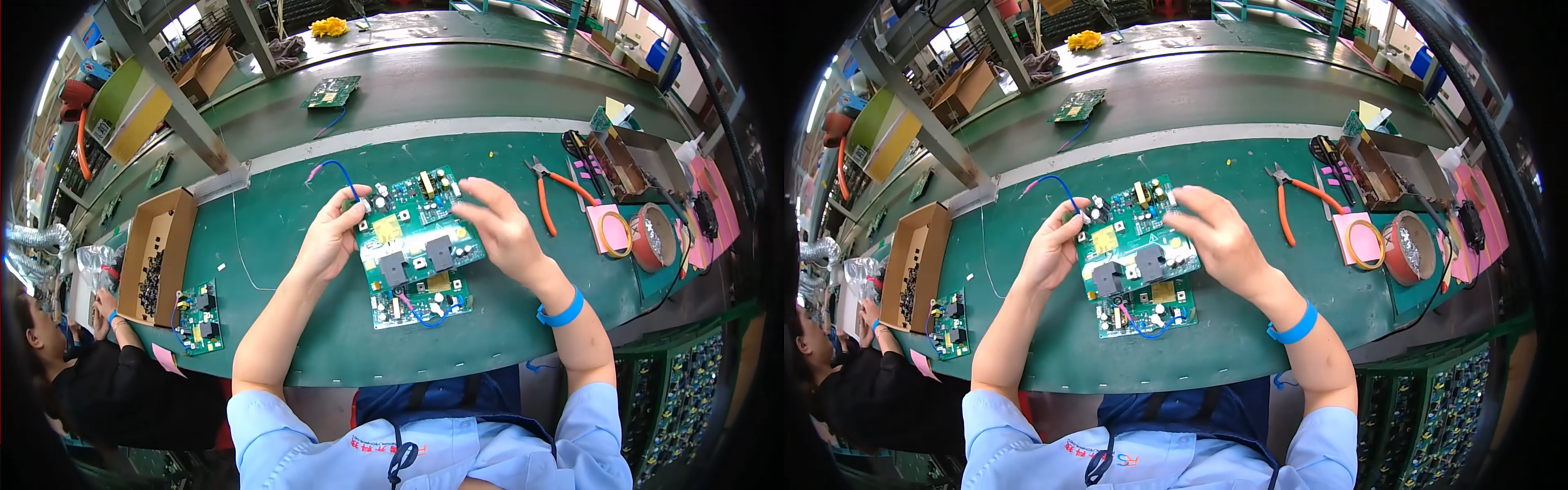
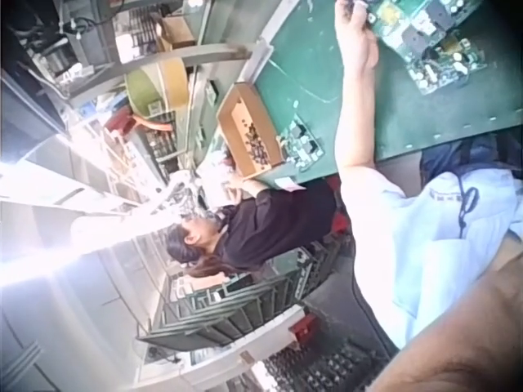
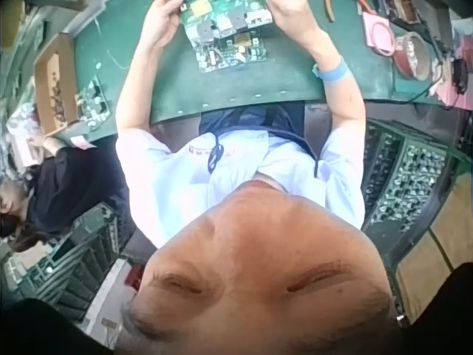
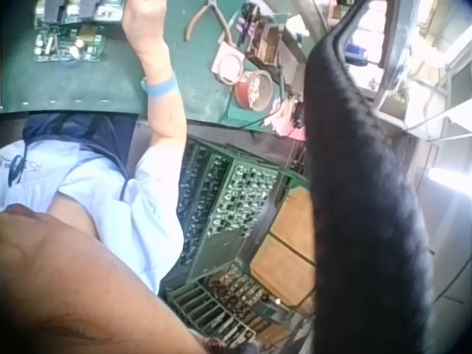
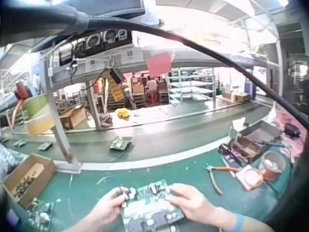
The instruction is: The person assembles electronic circuit boards by hand, attaching electronic components and wires to the boards, then inspects the assembled boards. The assembly uses a soldering iron and pliers.
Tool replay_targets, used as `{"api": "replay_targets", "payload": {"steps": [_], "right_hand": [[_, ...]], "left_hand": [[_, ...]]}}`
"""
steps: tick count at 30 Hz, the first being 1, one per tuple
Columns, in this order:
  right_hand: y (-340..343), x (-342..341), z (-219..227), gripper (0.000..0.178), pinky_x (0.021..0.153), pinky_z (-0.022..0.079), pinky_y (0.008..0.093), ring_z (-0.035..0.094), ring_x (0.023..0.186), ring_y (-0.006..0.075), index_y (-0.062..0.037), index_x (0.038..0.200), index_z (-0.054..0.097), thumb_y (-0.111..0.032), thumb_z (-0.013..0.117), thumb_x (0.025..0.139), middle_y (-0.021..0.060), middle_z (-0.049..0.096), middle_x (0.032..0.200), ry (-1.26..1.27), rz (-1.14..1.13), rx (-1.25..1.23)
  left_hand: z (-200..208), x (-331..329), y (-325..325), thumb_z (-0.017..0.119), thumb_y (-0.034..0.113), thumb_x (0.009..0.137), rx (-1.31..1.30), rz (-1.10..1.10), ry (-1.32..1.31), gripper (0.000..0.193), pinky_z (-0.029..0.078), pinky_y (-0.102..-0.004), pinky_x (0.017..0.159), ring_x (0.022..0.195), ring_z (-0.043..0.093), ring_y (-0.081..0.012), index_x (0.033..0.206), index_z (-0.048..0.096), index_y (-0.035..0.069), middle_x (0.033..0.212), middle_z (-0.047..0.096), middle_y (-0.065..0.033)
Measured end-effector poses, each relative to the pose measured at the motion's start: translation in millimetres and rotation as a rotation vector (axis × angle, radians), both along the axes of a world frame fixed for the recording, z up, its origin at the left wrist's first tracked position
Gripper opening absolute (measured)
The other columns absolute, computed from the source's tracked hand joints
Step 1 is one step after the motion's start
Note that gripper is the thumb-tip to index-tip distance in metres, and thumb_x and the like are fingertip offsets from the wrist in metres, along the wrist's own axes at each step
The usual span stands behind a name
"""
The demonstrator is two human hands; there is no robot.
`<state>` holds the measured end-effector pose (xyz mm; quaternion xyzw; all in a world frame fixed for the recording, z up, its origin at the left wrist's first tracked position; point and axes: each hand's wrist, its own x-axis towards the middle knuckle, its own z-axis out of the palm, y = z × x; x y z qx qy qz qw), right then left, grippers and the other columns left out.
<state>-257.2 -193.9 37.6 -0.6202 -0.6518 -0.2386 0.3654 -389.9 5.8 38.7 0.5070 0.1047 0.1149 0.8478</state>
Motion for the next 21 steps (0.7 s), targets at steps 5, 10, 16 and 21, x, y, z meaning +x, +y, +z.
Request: {"api": "replay_targets", "payload": {"steps": [5,10,16,21], "right_hand": [[0,5,-10,0.035,0.065,0.045,0.0260,0.054,0.079,0.0182,-0.0005,0.110,0.040,-0.009,0.048,0.077,0.0114,0.054,0.089,1.259,0.107,-0.151],[0,10,-16,0.036,0.050,0.044,0.0208,0.051,0.058,0.0074,0.0015,0.112,0.037,-0.009,0.046,0.078,0.0032,0.054,0.069,1.379,0.261,-0.402],[-3,6,-5,0.029,0.048,0.045,0.0200,0.052,0.060,0.0070,0.0012,0.105,0.041,-0.005,0.047,0.077,0.0027,0.054,0.069,1.333,0.308,-0.402],[-7,7,-5,0.043,0.047,0.045,0.0202,0.053,0.060,0.0079,-0.0010,0.115,0.031,-0.004,0.048,0.076,0.0039,0.054,0.068,1.345,0.336,-0.387]], "left_hand": [[-2,-4,-6,0.043,0.011,0.081,0.143,0.016,0.037,0.017,0.045,-0.0267,0.072,0.084,0.050,-0.0111,0.098,0.045,0.007,0.093,0.050,-0.0034],[1,-4,-13,0.047,0.013,0.080,0.357,0.055,0.088,0.016,0.039,-0.0186,0.057,0.071,0.044,-0.0050,0.095,0.048,0.007,0.083,0.048,0.0008],[4,-11,-13,0.051,0.015,0.078,0.579,0.095,-0.062,0.019,0.033,-0.0177,0.058,0.066,0.038,-0.0042,0.094,0.050,0.005,0.078,0.047,0.0019],[8,-10,-14,0.050,0.015,0.078,0.623,0.098,-0.105,0.020,0.032,-0.0181,0.058,0.065,0.038,-0.0039,0.094,0.050,0.005,0.077,0.047,0.0026]]}}
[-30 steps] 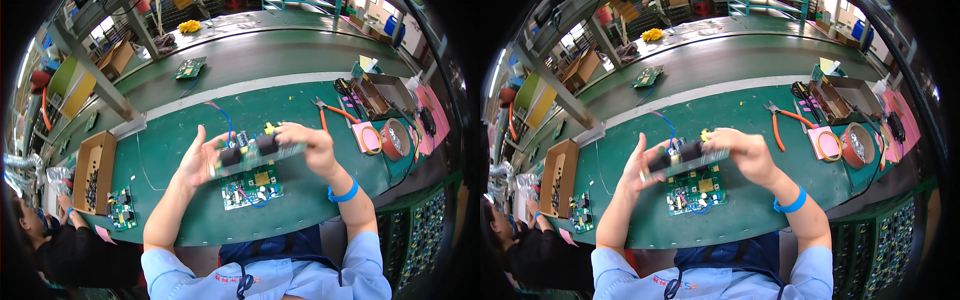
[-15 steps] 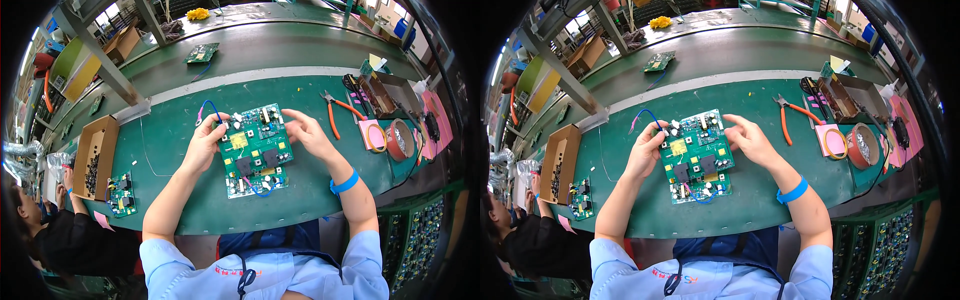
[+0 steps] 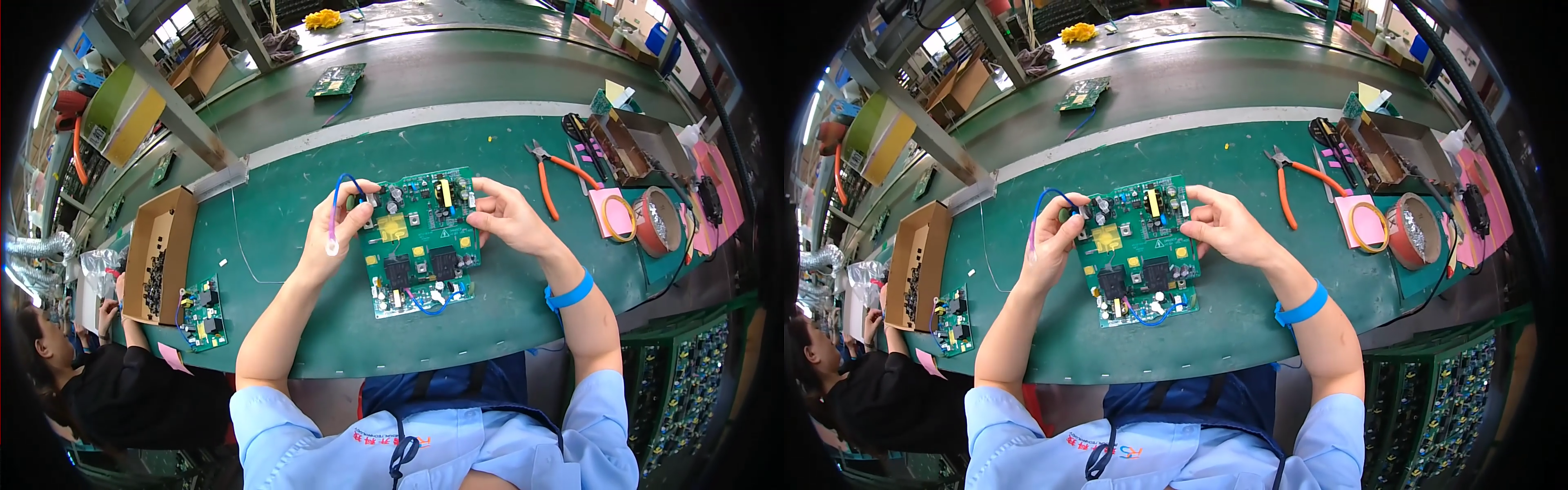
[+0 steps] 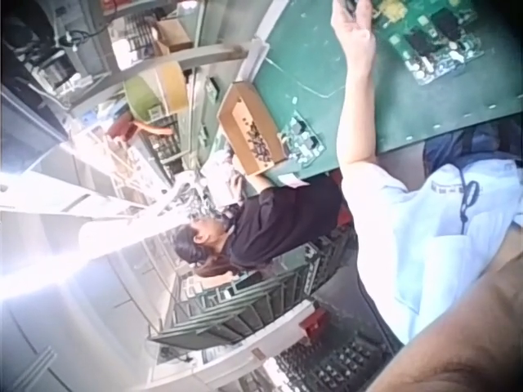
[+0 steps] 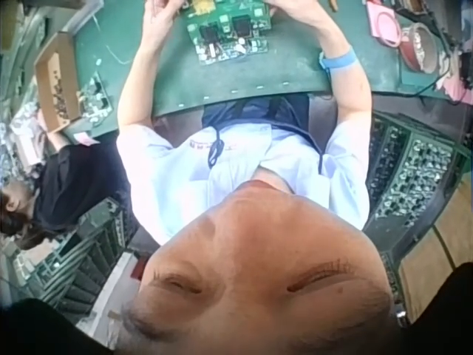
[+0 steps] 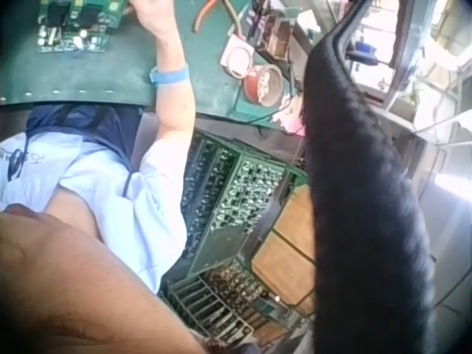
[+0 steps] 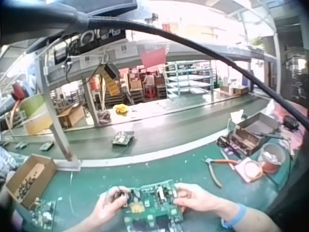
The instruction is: The person assembles electronic circuit boards by hand, attaching electronic components and wires to the boards, then inspects the assembled boards. The assembly uses a soldering iron and pliers.
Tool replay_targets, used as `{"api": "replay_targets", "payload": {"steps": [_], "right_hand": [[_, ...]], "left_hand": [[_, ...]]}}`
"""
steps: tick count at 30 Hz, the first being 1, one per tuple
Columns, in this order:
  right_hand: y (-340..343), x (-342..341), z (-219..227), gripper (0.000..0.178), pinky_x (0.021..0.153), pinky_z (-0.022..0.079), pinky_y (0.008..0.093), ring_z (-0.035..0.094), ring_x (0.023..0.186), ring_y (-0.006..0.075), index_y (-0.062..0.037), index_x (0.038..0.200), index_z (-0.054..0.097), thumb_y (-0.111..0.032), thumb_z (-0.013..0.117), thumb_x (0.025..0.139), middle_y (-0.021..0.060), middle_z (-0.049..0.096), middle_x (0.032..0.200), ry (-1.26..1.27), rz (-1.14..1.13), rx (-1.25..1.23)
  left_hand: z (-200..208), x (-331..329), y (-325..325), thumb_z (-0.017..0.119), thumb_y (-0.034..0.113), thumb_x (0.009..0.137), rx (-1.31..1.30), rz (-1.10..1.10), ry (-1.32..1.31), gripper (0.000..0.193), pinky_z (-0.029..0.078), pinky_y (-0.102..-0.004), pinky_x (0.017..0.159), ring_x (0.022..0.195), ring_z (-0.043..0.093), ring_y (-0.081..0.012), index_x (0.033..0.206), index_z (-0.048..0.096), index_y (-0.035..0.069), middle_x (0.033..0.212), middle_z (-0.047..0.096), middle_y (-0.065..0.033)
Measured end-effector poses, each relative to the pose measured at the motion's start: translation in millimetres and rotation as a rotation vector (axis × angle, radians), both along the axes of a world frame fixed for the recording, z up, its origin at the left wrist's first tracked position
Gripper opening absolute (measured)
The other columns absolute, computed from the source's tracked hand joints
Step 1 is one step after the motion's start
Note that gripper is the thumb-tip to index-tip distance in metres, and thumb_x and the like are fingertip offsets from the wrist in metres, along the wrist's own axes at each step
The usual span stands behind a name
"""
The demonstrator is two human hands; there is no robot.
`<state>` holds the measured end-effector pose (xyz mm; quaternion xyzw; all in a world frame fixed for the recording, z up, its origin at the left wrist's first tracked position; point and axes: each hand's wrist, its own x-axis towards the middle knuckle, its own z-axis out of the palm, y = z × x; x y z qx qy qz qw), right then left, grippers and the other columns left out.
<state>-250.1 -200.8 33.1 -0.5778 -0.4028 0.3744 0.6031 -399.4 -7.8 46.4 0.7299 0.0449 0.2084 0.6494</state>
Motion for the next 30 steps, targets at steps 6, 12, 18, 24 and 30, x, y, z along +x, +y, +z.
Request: {"api": "replay_targets", "payload": {"steps": [6,12,18,24,30], "right_hand": [[-2,-5,6,0.068,0.045,0.046,0.0218,0.054,0.055,0.0109,-0.0083,0.126,0.008,-0.003,0.052,0.074,0.0072,0.053,0.069,0.098,0.114,-0.182],[4,-6,4,0.064,0.043,0.045,0.0216,0.053,0.048,0.0106,-0.0086,0.125,0.012,-0.001,0.050,0.074,0.0062,0.052,0.060,0.057,0.196,-0.340],[5,2,-7,0.056,0.041,0.041,0.0202,0.049,0.046,0.0077,-0.0059,0.122,0.023,-0.002,0.052,0.073,0.0030,0.049,0.055,-0.044,0.238,-0.432],[5,0,-5,0.058,0.041,0.040,0.0198,0.047,0.045,0.0072,-0.0045,0.122,0.024,-0.002,0.053,0.072,0.0018,0.047,0.054,-0.076,0.248,-0.416],[6,1,-5,0.059,0.042,0.040,0.0198,0.048,0.045,0.0074,-0.0049,0.123,0.023,-0.002,0.053,0.072,0.0018,0.046,0.052,-0.095,0.246,-0.423]], "left_hand": [[-3,-3,6,0.046,0.015,0.080,0.066,-0.076,0.329,0.020,0.037,-0.0194,0.065,0.076,0.045,-0.0045,0.098,0.048,0.005,0.084,0.051,0.0010],[-22,-10,8,0.048,0.016,0.080,0.238,-0.067,0.320,0.024,0.039,-0.0229,0.073,0.081,0.048,-0.0101,0.100,0.050,0.003,0.088,0.052,-0.0029],[-24,-7,24,0.051,0.010,0.076,0.402,-0.175,0.332,0.024,0.038,-0.0274,0.077,0.090,0.047,-0.0153,0.100,0.051,0.006,0.100,0.049,-0.0067],[-20,-11,45,0.048,0.004,0.073,0.215,-0.294,0.251,0.022,0.036,-0.0271,0.081,0.095,0.046,-0.0158,0.095,0.054,0.004,0.104,0.050,-0.0066],[-17,-25,43,0.049,0.011,0.076,0.239,-0.300,0.277,0.022,0.036,-0.0287,0.084,0.100,0.045,-0.0191,0.097,0.055,0.005,0.109,0.049,-0.0089]]}}
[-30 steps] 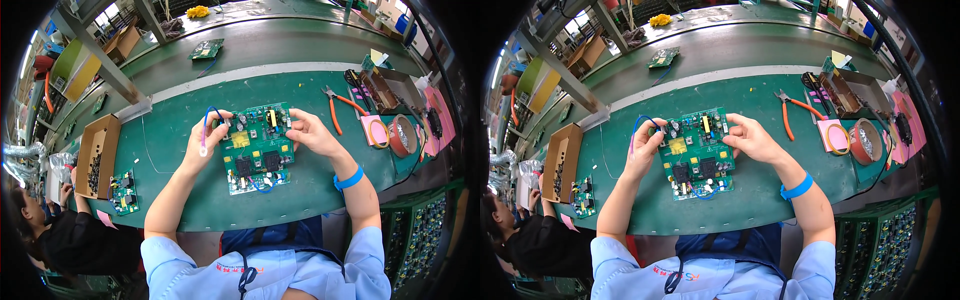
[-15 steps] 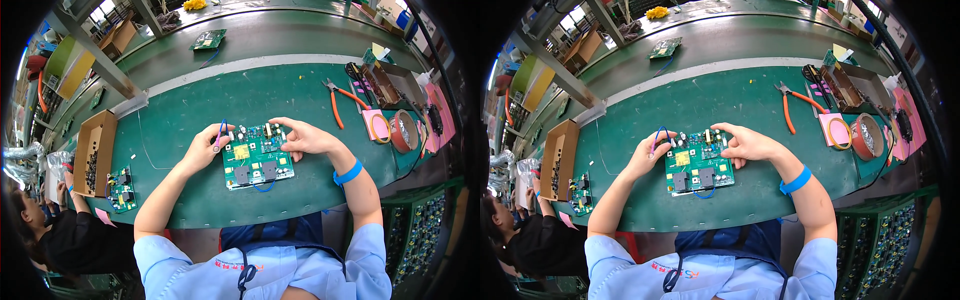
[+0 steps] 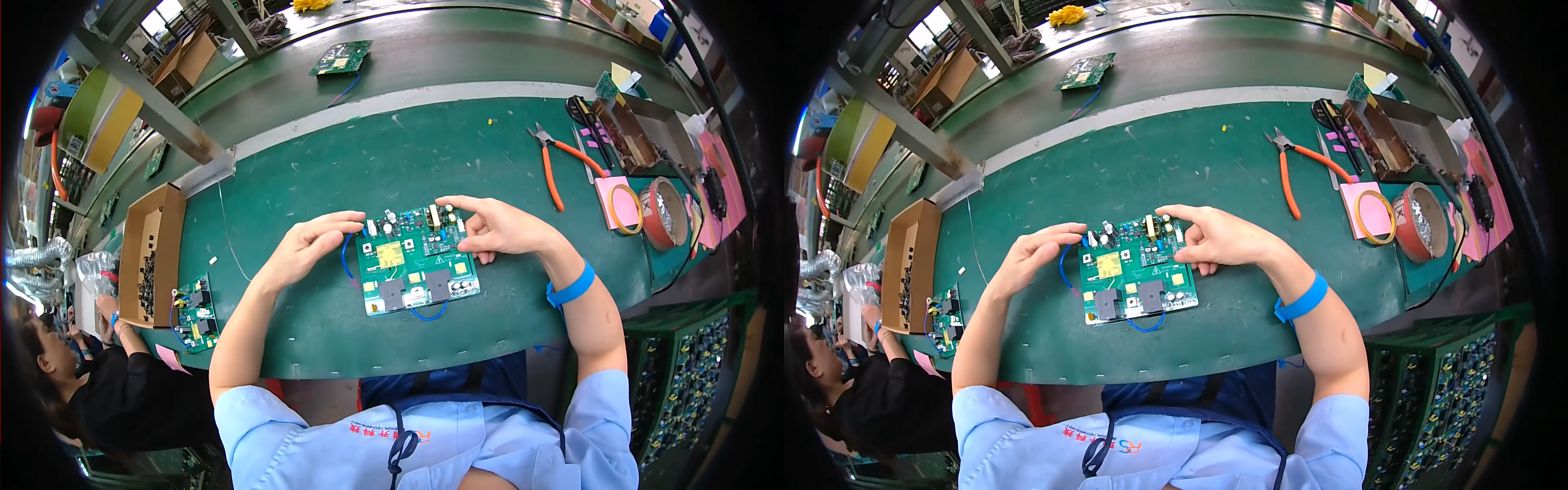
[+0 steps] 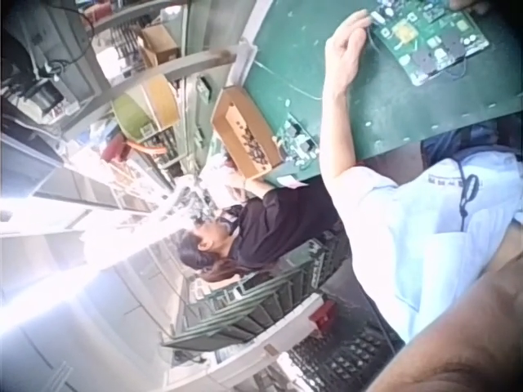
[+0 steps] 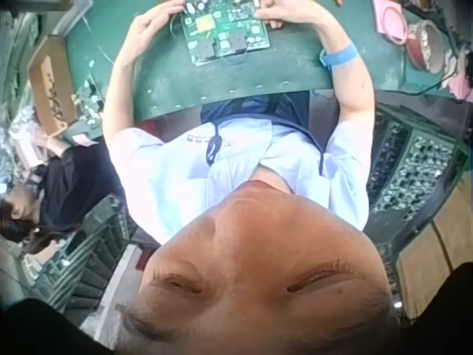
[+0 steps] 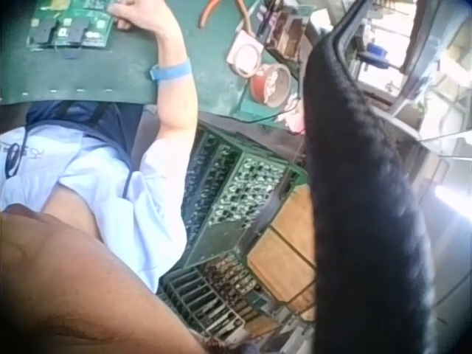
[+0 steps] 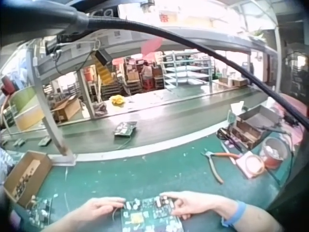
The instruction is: The person assembles electronic circuit boards by hand, attaching electronic components and wires to the boards, then inspects the assembled boards. The assembly uses a soldering iron and pliers.
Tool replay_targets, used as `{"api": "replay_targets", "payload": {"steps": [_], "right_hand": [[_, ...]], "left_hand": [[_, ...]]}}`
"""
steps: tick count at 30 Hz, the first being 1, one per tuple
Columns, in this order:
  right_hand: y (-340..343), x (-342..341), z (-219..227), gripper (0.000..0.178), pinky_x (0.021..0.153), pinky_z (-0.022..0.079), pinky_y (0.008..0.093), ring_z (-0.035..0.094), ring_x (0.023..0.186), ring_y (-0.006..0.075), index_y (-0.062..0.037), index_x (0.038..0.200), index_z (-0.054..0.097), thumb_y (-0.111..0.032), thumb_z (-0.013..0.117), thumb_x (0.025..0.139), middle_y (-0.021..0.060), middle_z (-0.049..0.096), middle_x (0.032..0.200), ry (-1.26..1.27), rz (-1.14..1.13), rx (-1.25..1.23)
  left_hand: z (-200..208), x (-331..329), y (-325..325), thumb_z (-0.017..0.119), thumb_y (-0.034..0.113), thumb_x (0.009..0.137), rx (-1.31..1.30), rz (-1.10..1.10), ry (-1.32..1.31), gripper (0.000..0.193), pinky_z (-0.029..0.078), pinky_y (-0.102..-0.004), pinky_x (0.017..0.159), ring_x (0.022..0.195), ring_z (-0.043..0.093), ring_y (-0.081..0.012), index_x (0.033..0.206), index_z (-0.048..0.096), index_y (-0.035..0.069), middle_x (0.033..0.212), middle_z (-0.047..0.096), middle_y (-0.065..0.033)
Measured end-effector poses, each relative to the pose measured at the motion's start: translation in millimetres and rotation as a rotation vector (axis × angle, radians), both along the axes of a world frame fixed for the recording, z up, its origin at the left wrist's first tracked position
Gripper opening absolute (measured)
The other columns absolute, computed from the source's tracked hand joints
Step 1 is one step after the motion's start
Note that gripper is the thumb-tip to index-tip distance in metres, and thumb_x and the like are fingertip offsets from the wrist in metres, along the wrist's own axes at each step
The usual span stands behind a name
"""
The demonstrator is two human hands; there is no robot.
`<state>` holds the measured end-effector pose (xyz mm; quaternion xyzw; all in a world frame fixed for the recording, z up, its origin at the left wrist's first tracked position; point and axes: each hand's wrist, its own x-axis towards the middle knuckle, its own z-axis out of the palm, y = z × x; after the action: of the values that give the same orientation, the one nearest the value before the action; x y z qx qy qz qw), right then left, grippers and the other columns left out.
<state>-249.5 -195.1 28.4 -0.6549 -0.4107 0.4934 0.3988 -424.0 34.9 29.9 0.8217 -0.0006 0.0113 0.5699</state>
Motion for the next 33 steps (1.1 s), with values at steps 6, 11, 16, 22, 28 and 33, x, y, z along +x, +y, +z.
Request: {"api": "replay_targets", "payload": {"steps": [6,11,16,22,28,33], "right_hand": [[-1,1,1,0.059,0.042,0.041,0.0200,0.048,0.045,0.0077,-0.0054,0.123,0.023,-0.002,0.053,0.072,0.0019,0.047,0.052,0.015,0.000,0.010],[-1,2,0,0.060,0.042,0.041,0.0200,0.048,0.046,0.0076,-0.0064,0.123,0.023,-0.002,0.053,0.072,0.0018,0.047,0.052,-0.011,0.004,0.003],[-1,2,1,0.060,0.042,0.041,0.0201,0.049,0.046,0.0076,-0.0064,0.123,0.023,-0.002,0.053,0.072,0.0017,0.047,0.052,-0.006,0.004,-0.001],[0,3,-1,0.059,0.041,0.042,0.0200,0.049,0.047,0.0077,-0.0056,0.122,0.024,-0.004,0.054,0.072,0.0027,0.048,0.054,-0.016,0.014,0.005],[-4,7,-2,0.058,0.041,0.042,0.0200,0.049,0.048,0.0077,-0.0042,0.121,0.025,-0.008,0.055,0.072,0.0041,0.050,0.057,0.005,0.010,0.018],[-2,19,-6,0.048,0.043,0.041,0.0193,0.049,0.049,0.0078,-0.0026,0.119,0.029,-0.011,0.050,0.076,0.0045,0.051,0.061,0.062,-0.167,0.084]], "left_hand": [[-3,2,-10,0.060,0.011,0.068,0.139,0.015,-0.054,0.033,0.033,-0.0295,0.086,0.100,0.045,-0.0193,0.099,0.053,0.004,0.107,0.049,-0.0092],[2,12,-29,0.063,0.015,0.065,0.289,0.116,0.019,0.045,0.033,-0.0299,0.086,0.098,0.044,-0.0196,0.105,0.047,0.005,0.103,0.050,-0.0087],[6,15,-37,0.065,0.020,0.062,0.566,0.109,-0.007,0.053,0.034,-0.0316,0.084,0.096,0.042,-0.0230,0.108,0.044,0.005,0.103,0.048,-0.0101],[14,14,-12,0.062,0.020,0.065,0.267,0.001,0.100,0.052,0.033,-0.0299,0.085,0.099,0.043,-0.0188,0.110,0.042,0.005,0.105,0.048,-0.0084],[6,32,19,0.049,0.014,0.077,-0.055,0.219,0.170,0.025,0.038,-0.0235,0.078,0.086,0.049,-0.0111,0.098,0.051,0.000,0.093,0.054,-0.0055],[-11,88,56,0.052,0.017,0.075,0.150,0.445,0.095,0.028,0.038,-0.0205,0.068,0.077,0.049,-0.0089,0.098,0.052,0.002,0.085,0.054,-0.0031]]}}
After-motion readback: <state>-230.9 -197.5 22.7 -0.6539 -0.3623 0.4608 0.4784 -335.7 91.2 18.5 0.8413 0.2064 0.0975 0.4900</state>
